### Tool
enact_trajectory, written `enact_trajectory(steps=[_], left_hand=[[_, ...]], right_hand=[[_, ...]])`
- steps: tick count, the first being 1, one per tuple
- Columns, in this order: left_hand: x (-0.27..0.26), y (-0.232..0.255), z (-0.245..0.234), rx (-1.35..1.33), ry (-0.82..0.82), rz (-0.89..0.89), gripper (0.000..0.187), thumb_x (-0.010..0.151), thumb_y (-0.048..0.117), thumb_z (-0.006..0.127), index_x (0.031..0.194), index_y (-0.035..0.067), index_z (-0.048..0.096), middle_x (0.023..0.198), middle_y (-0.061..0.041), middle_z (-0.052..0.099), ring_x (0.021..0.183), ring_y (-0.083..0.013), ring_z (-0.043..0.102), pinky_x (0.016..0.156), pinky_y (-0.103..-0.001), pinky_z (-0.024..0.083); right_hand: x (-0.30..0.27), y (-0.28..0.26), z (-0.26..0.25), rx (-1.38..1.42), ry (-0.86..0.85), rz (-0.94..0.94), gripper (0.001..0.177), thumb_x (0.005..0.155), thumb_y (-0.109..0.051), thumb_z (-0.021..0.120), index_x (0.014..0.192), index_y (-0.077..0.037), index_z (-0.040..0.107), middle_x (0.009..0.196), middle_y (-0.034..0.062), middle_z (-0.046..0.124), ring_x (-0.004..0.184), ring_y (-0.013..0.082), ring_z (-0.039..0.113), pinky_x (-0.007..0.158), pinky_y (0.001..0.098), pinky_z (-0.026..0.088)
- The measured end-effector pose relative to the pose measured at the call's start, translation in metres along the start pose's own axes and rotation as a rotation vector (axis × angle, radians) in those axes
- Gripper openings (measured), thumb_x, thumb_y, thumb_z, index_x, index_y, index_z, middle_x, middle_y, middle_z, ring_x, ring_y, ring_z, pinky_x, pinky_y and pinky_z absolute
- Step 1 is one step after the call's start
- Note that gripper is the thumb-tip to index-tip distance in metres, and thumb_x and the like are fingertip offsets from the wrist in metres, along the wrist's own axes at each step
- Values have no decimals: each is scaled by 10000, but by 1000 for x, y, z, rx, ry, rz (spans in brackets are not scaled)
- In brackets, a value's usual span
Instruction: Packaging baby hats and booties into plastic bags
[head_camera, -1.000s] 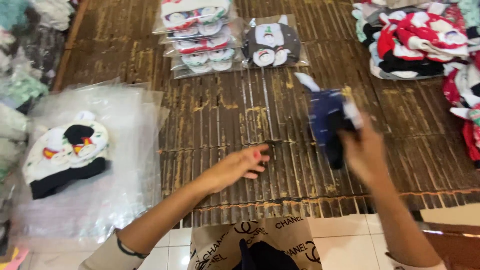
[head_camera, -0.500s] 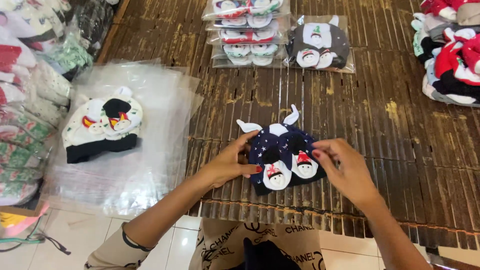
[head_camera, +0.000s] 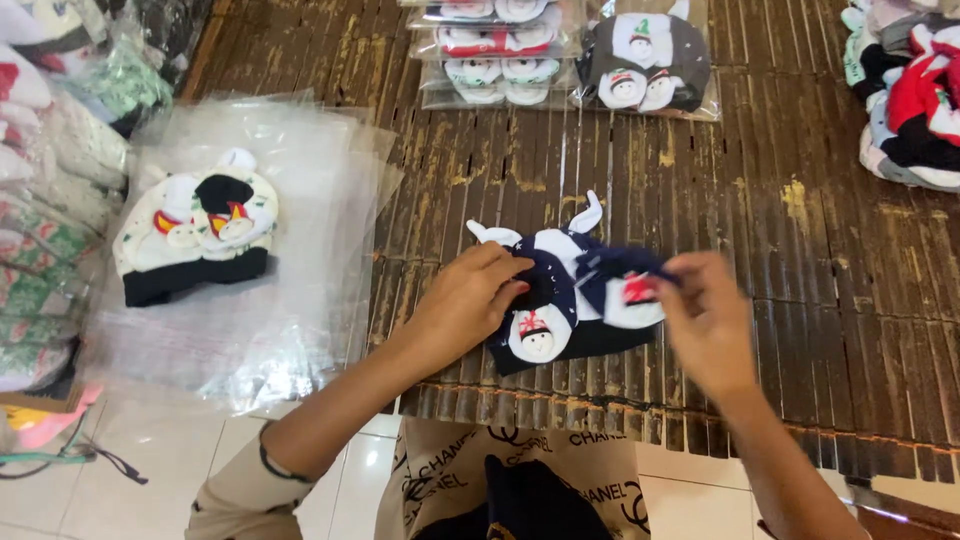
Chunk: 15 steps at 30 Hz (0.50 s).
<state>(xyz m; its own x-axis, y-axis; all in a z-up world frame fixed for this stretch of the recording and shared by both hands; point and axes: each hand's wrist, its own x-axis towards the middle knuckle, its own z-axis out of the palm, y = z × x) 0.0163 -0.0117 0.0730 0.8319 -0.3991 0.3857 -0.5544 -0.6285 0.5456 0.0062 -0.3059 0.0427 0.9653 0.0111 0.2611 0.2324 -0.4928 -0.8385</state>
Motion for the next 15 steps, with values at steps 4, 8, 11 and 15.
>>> enact_trajectory(steps=[4, 8, 11, 15], left_hand=[[2, -3, 15, 232, -89, 31, 317, 842, 159, 759, 1129, 25, 731, 1039, -108, 599, 919, -270, 576, 868, -357, 496], [5, 7, 5, 167, -76, -6, 251, 834, 121, 764, 1072, 51, 725, 1010, -83, 595, 919, -248, 591, 853, -362, 519], [11, 19, -15, 53, 77, 16, 164, 848, 91, 765, 1000, 55, 715, 942, -54, 618, 838, -216, 606, 750, -321, 522], [17, 29, -33, -80, 205, -3, 131, 880, 58, 739, 1009, 54, 722, 902, -24, 636, 627, -152, 561, 566, -273, 466]], right_hand=[[19, -2, -27, 94, -17, 125, 363, 966, 84, 594, 1277, 48, 411, 1059, 213, 633, 780, 228, 605, 642, 300, 493], [11, 22, -24, -395, -41, -11, 514, 947, 16, 631, 1419, 10, 425, 1137, 253, 611, 940, 364, 621, 800, 479, 529], [1, -2, -11, -522, -11, -296, 420, 942, -41, 652, 1343, -9, 529, 1157, 199, 592, 1066, 358, 548, 944, 491, 453], [-12, -62, 18, -326, -598, -241, 635, 941, -460, 553, 1458, -95, 493, 1546, 142, 478, 1374, 301, 463, 1118, 480, 393]])
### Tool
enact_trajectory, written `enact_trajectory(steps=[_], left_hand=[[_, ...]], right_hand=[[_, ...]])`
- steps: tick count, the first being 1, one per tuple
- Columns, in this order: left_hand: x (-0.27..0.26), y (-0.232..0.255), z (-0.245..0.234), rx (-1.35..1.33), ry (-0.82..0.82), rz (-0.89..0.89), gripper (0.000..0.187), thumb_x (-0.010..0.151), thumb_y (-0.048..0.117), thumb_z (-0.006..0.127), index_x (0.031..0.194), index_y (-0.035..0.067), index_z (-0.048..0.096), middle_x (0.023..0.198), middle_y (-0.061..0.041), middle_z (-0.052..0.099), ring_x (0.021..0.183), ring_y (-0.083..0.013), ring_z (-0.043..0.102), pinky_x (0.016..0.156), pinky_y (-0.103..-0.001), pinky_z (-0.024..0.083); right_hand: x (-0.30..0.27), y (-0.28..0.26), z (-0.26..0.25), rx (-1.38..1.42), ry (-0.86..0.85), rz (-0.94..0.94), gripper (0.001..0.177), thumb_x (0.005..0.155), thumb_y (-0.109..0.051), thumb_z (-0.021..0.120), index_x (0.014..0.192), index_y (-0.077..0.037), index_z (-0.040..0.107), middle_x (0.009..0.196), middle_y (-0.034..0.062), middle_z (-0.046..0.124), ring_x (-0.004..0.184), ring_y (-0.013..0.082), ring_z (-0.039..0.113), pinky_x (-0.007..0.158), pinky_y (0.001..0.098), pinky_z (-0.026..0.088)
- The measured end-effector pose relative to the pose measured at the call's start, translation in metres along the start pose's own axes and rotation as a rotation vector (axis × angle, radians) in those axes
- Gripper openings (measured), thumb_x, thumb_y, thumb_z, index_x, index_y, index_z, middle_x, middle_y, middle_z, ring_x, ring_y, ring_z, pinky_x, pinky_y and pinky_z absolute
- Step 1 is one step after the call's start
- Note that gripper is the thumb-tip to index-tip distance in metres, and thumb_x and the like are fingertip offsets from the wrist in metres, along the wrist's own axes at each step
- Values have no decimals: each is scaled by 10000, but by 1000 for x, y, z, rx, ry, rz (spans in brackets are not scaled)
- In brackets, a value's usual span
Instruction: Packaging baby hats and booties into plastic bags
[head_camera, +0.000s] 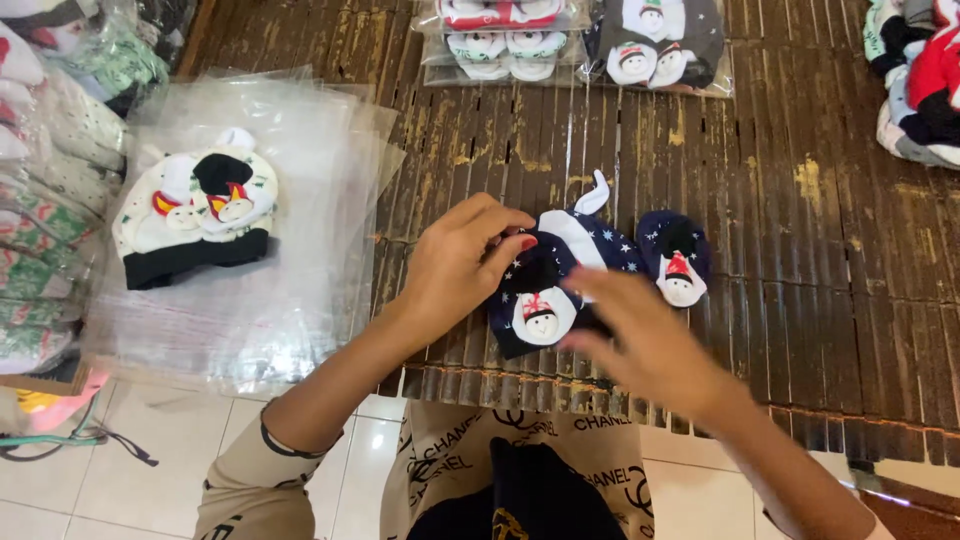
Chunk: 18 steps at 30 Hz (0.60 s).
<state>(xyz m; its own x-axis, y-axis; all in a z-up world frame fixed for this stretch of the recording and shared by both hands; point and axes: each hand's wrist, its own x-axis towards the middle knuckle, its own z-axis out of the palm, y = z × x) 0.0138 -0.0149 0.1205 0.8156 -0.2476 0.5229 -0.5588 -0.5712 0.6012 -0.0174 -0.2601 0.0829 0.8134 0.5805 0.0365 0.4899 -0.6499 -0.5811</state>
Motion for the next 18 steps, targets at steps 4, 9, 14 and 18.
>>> enact_trajectory(steps=[4, 9, 14, 18], left_hand=[[-1, 11, -12, -138, 9, -49, 107, 894, 19, 723, 1001, 20, 735, 903, -30, 663, 581, -104, 505, 509, -230, 412], [-19, -5, 1, -212, -103, 12, 90, 883, -43, 689, 907, 30, 736, 851, -109, 761, 520, -93, 549, 422, -153, 432], [-57, -7, 42, 138, -386, 150, 279, 858, 185, 755, 1067, 31, 653, 995, -127, 638, 818, -259, 634, 719, -362, 571], [-56, -10, 54, 344, -435, 152, 346, 717, -21, 696, 1044, -27, 583, 931, -174, 620, 706, -309, 653, 569, -391, 584]], right_hand=[[7, -16, 17, -129, 6, -191, 681, 892, -447, 692, 1418, -65, 490, 1489, 167, 485, 1385, 350, 452, 1067, 466, 447], [18, 24, 17, 308, 224, -61, 330, 949, -68, 607, 1274, -112, 644, 806, 18, 697, 468, 52, 472, 364, 151, 353], [3, 45, -16, 994, 416, 168, 279, 955, 40, 580, 1228, -9, 551, 1044, 148, 665, 801, 188, 694, 637, 230, 596], [-10, 55, -17, 1488, 406, 132, 320, 979, 34, 552, 1298, 59, 544, 1069, 150, 685, 763, 153, 694, 677, 245, 630]])
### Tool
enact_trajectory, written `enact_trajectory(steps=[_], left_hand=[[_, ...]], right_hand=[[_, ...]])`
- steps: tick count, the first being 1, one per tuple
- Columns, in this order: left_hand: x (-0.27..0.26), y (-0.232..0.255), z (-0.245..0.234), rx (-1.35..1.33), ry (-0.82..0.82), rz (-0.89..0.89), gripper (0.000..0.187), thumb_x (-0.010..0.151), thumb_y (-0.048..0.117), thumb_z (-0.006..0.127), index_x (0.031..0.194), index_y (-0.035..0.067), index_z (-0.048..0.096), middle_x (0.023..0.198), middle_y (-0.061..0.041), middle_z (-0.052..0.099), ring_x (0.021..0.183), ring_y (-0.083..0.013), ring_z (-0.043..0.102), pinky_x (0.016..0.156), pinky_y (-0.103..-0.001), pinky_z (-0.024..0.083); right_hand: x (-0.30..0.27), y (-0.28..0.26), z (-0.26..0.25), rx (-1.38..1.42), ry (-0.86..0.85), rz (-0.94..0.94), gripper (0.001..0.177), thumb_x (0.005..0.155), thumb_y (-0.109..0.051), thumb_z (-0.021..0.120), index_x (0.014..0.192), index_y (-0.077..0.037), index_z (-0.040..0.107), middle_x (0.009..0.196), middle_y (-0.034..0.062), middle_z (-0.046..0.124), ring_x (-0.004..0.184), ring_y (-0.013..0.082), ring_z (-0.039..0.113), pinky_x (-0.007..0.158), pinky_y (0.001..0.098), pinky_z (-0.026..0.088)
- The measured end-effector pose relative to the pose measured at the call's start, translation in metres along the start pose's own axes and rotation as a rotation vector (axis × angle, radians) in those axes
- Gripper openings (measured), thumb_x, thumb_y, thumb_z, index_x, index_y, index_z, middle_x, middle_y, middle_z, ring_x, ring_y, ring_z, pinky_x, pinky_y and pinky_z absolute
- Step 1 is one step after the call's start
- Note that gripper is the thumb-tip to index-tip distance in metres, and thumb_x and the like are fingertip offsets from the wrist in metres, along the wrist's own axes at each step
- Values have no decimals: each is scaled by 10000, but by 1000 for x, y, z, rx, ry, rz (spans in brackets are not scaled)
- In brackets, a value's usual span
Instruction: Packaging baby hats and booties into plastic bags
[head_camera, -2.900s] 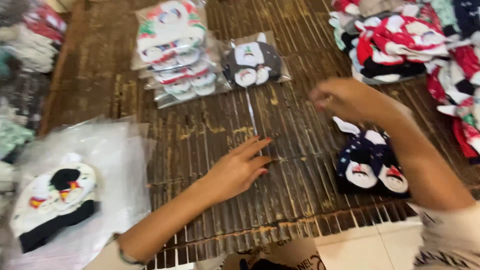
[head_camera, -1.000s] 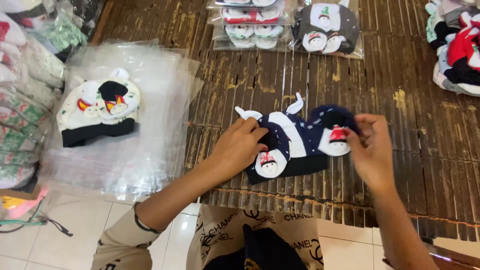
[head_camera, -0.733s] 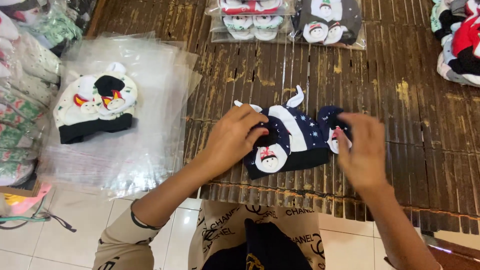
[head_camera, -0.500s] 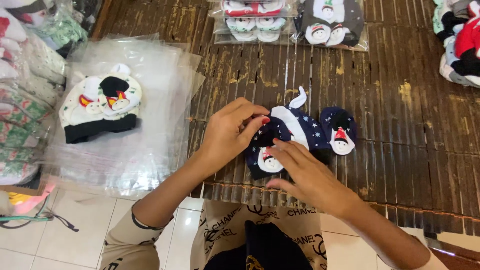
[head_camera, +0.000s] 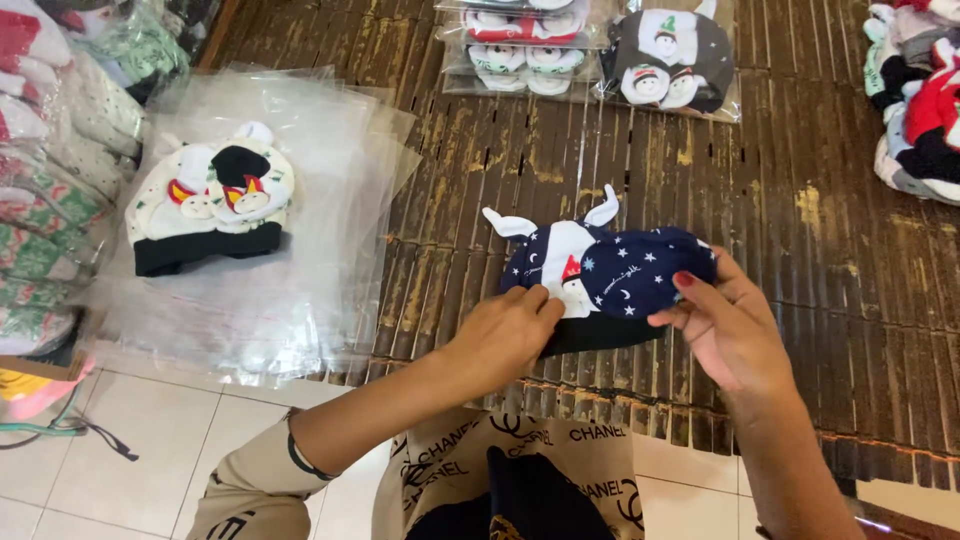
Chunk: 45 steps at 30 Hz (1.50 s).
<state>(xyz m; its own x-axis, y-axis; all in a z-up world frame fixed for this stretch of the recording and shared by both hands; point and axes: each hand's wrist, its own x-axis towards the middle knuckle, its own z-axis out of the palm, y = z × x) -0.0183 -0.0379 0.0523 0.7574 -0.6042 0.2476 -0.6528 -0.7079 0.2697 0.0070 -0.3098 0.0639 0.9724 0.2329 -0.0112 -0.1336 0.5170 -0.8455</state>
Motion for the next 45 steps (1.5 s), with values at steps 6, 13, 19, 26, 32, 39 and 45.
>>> enact_trajectory(steps=[6, 13, 19, 26, 32, 39, 45], left_hand=[[23, -13, -8, -210, -196, -206, 138, 864, 82, 626, 909, 68, 756, 848, -74, 683, 801, -232, 677, 722, -370, 609], [22, -39, 5, -960, 51, -450, 103, 871, 93, 685, 810, 33, 744, 663, 10, 642, 499, -72, 467, 507, -202, 391], [14, -16, -9, -727, 413, -256, 29, 852, 74, 738, 860, 88, 762, 714, -125, 670, 660, -262, 667, 599, -332, 520], [6, 2, -16, -121, 495, 79, 79, 886, 126, 724, 939, 81, 761, 887, -68, 658, 821, -279, 633, 688, -370, 499], [-18, -1, -22, -104, 260, -12, 278, 966, 241, 658, 1183, 74, 711, 1086, -156, 684, 1034, -367, 650, 770, -440, 502], [-30, 13, -15, -197, 152, -13, 526, 881, 128, 747, 1341, 26, 513, 1371, -244, 544, 1325, -526, 470, 940, -597, 449], [-42, -3, 13, -90, 320, 45, 320, 891, 19, 629, 1211, 30, 638, 1237, -168, 637, 1284, -385, 603, 1058, -516, 468]], right_hand=[[-16, -7, 5, -47, 95, -18, 305, 1012, -98, 581, 1270, 58, 540, 1076, 171, 685, 792, 181, 692, 632, 264, 616], [-41, 46, 21, -844, 16, -836, 597, 779, 92, 561, 1365, -11, 515, 1245, 161, 653, 1018, 225, 679, 937, 317, 628], [-38, 62, 48, -1806, -185, -878, 134, 938, -88, 631, 1069, -91, 660, 1088, 85, 716, 1115, 289, 683, 850, 365, 575], [-30, 78, 57, -1785, -227, -850, 185, 918, -135, 669, 1089, -76, 710, 1018, 166, 737, 1003, 315, 721, 892, 393, 578], [-43, 57, 61, -1705, -395, -705, 302, 958, -192, 631, 1222, -52, 680, 1071, 210, 736, 1039, 346, 719, 894, 440, 581], [-43, 68, 36, -1790, -317, -875, 271, 901, -238, 745, 1106, -85, 653, 1042, 128, 674, 1043, 327, 685, 917, 425, 566], [-41, 72, 44, -1735, -269, -954, 116, 941, -192, 714, 948, -86, 670, 1037, 118, 683, 1016, 343, 688, 897, 418, 579]])
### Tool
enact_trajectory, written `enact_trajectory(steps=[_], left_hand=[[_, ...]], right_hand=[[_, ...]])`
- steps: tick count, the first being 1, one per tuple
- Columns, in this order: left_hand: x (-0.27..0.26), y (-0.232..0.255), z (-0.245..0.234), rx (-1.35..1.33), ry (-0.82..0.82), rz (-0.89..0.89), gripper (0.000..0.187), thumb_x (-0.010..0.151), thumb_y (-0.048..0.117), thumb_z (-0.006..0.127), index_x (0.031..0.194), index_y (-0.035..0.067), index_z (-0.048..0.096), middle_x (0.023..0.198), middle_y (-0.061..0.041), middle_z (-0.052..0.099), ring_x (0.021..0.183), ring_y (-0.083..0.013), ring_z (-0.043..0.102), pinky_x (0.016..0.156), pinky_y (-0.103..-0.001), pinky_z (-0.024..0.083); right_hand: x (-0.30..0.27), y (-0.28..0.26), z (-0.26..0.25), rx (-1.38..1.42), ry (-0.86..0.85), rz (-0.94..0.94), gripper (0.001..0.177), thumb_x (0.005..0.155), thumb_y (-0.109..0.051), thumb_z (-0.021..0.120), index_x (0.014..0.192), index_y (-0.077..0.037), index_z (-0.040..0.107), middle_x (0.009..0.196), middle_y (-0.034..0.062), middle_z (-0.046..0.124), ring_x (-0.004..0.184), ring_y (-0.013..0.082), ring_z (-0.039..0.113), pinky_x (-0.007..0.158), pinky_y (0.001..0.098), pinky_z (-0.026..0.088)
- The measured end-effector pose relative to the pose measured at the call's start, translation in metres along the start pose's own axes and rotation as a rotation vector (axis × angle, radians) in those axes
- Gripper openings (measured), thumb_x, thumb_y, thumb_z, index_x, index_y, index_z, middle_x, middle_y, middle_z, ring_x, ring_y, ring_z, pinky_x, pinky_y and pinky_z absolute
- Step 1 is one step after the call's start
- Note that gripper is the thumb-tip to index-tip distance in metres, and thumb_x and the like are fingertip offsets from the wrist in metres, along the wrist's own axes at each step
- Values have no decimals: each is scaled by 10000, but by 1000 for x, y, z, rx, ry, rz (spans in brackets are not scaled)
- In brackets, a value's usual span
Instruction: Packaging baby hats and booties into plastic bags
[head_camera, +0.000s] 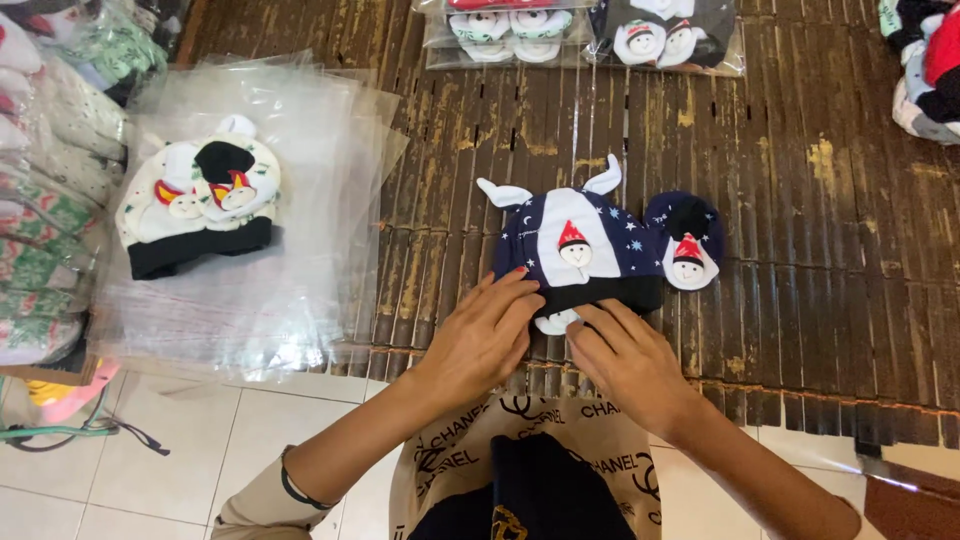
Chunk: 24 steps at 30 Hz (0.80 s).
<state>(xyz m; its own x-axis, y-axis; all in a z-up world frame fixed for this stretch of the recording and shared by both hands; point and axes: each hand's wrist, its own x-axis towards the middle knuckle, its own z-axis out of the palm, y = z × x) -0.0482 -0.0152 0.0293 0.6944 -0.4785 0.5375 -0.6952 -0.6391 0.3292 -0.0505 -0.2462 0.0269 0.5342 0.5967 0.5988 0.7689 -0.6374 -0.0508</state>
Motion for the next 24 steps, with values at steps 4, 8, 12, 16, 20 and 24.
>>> enact_trajectory(steps=[4, 8, 12, 16, 20, 24], left_hand=[[2, 5, -3, 25, 64, 7, 286, 892, 19, 639, 1174, 45, 678, 1266, -155, 658, 1271, -356, 626, 1049, -488, 490], [7, 15, -14, -12, 38, -46, 263, 880, 43, 684, 1140, 20, 713, 1299, -153, 660, 1277, -339, 615, 1080, -494, 470], [9, 19, -18, -6, -27, -60, 304, 844, 39, 728, 1145, -3, 722, 1348, -133, 646, 1317, -309, 583, 1144, -480, 412], [6, 19, -15, 32, -40, -26, 356, 843, 61, 747, 1192, -7, 719, 1383, -131, 640, 1324, -310, 577, 1162, -479, 393], [6, 18, -16, 30, -45, -7, 381, 841, 58, 755, 1214, -7, 709, 1363, -132, 656, 1332, -309, 568, 1176, -484, 371], [8, 20, -23, -2, -68, 2, 355, 850, 42, 726, 1199, -22, 709, 1356, -128, 658, 1294, -298, 594, 1166, -476, 379]], right_hand=[[-3, -4, 0, 16, 55, -2, 109, 926, -162, 731, 906, -82, 660, 1032, 115, 698, 1004, 349, 699, 836, 424, 600], [-22, -9, -1, 117, -31, -5, 148, 868, -145, 755, 988, -90, 689, 1158, 92, 701, 1149, 293, 647, 1005, 410, 558], [-19, -17, -20, 121, -172, -31, 252, 830, -160, 769, 1042, -55, 684, 1307, 102, 657, 1315, 291, 558, 1134, 414, 458], [-34, -14, -12, 142, -168, -56, 243, 828, -143, 782, 1031, -55, 681, 1305, 111, 656, 1320, 278, 551, 1156, 406, 439], [-32, -16, -14, 210, -122, 13, 252, 785, -144, 829, 986, -70, 696, 1260, 107, 695, 1248, 257, 615, 1084, 368, 516], [-41, -16, -10, 204, -132, 23, 258, 800, -181, 817, 1012, -83, 708, 1269, 105, 697, 1238, 246, 613, 1023, 359, 536]])
